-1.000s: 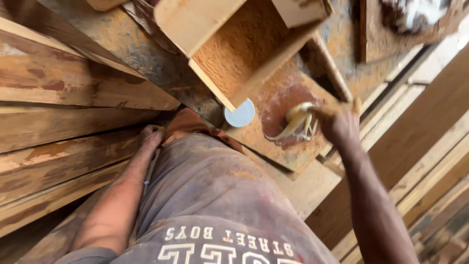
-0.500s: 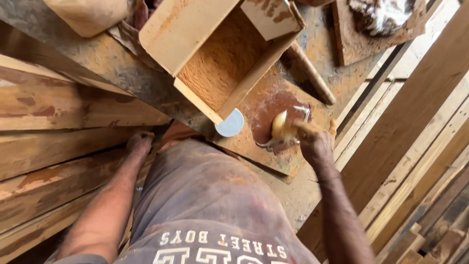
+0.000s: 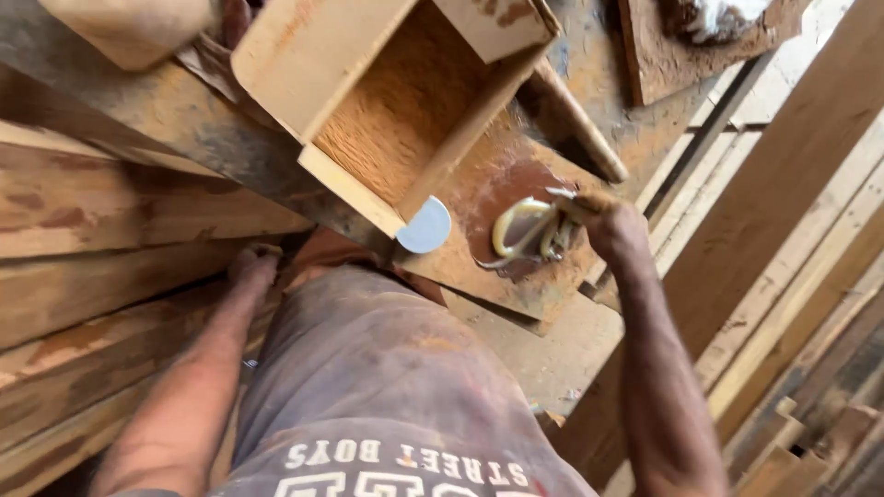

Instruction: The person opens jars and pours a dark liquid onto a board, then adds brown powder from a cardboard box and kneads and mixes the powder and liquid together by hand, occasionally using a small scraper, working the mixture into a paste.

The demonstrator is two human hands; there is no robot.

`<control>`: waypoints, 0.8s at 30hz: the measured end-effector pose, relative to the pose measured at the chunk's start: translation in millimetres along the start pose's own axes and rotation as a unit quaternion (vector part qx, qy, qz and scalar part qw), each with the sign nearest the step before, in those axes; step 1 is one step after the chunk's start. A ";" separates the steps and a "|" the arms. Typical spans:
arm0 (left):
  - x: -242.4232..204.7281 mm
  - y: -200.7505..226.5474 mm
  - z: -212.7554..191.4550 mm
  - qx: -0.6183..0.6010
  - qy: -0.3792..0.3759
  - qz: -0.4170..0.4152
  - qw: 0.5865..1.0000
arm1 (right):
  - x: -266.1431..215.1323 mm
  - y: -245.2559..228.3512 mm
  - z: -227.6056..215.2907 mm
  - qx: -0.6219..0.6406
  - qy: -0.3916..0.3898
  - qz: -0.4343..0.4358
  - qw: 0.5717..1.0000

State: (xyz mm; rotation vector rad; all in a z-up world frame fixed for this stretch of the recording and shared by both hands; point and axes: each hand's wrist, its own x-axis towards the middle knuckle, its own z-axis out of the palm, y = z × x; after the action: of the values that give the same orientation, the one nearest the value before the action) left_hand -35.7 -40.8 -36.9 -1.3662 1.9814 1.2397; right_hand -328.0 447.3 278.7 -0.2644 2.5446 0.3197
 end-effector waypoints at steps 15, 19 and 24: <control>-210.5 304.0 -133.4 -0.075 0.292 0.511 0.805 | -52.9 -46.7 86.5 0.088 0.300 -0.077 0.947; -253.7 401.3 -150.0 -0.026 0.189 0.667 0.720 | -75.8 -50.4 52.9 0.196 0.164 -0.054 0.965; -211.2 492.8 -93.7 0.312 -0.083 0.610 0.724 | -82.1 -51.3 43.4 0.254 0.088 0.063 0.961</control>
State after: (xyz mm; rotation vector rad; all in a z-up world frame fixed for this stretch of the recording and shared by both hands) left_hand -376.4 43.9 379.1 0.5445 2.7834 0.8080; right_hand -225.3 420.6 279.7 0.0707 2.7149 -0.3276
